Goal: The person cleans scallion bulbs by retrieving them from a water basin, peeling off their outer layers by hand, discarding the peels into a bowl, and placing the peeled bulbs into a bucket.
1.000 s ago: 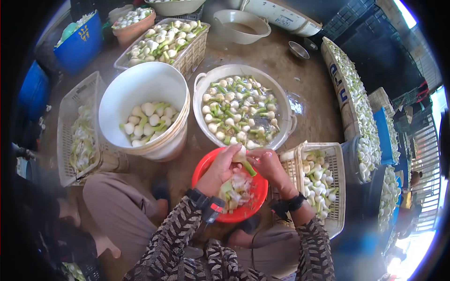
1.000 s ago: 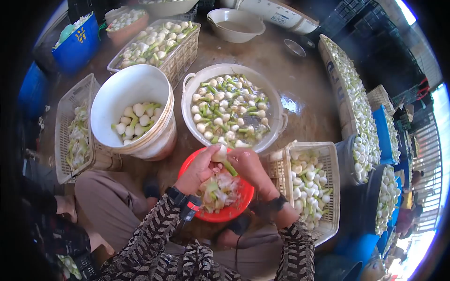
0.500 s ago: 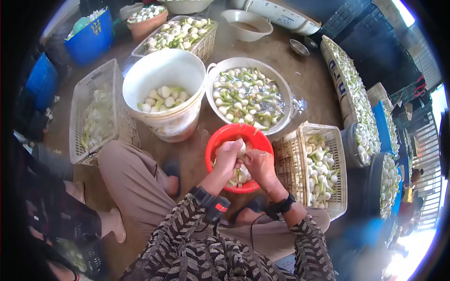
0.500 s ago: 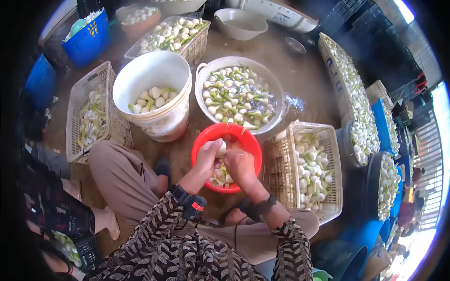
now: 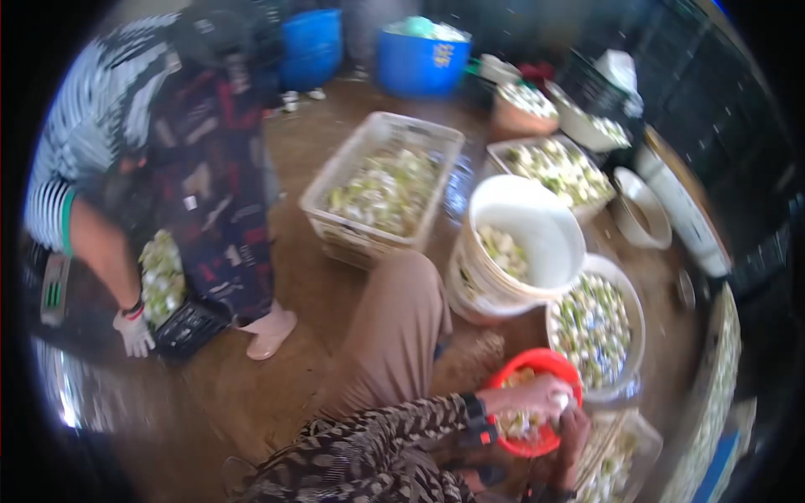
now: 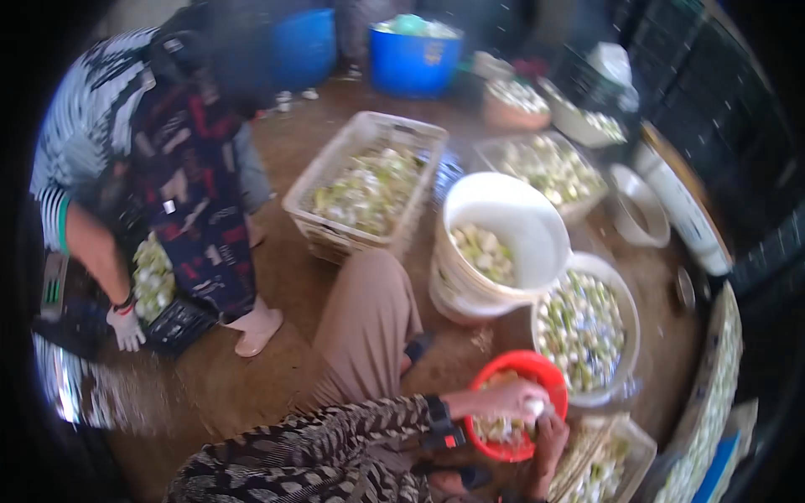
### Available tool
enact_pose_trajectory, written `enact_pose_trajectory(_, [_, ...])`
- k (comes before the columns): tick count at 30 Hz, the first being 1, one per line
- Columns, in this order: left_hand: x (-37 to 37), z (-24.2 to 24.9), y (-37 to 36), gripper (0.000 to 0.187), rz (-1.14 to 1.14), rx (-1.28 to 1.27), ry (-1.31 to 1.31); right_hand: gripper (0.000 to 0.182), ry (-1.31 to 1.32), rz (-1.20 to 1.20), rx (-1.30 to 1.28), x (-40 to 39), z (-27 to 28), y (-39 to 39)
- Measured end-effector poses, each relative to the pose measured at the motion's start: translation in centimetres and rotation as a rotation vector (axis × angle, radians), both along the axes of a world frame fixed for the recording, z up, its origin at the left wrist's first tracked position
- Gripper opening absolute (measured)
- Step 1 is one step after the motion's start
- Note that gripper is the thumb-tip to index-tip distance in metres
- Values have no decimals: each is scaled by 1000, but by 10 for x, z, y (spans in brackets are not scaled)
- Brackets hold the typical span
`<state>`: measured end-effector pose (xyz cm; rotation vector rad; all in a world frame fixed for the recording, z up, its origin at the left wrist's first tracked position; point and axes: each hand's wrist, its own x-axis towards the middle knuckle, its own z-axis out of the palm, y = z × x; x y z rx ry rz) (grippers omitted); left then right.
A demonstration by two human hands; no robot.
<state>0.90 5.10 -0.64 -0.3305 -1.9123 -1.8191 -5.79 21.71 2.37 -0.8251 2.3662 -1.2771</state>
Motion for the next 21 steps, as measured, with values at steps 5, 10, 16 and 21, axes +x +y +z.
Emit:
enact_pose_trajectory(5, [2,7,0,31,-60,320,-427,22,-359,70,-157,-14,6,-7])
enact_pose_trajectory(10, [8,-1,-3,28,-245,361,-431,27,-404,35,-283,2,10,1])
enact_pose_trajectory(16, [7,6,16,18,-249,688,-421,33,102,-183,-202,10,-11,6])
enact_pose_trajectory(21, [13,0,-5,17,-315,320,-269,40,982,-19,196,-17,-46,58])
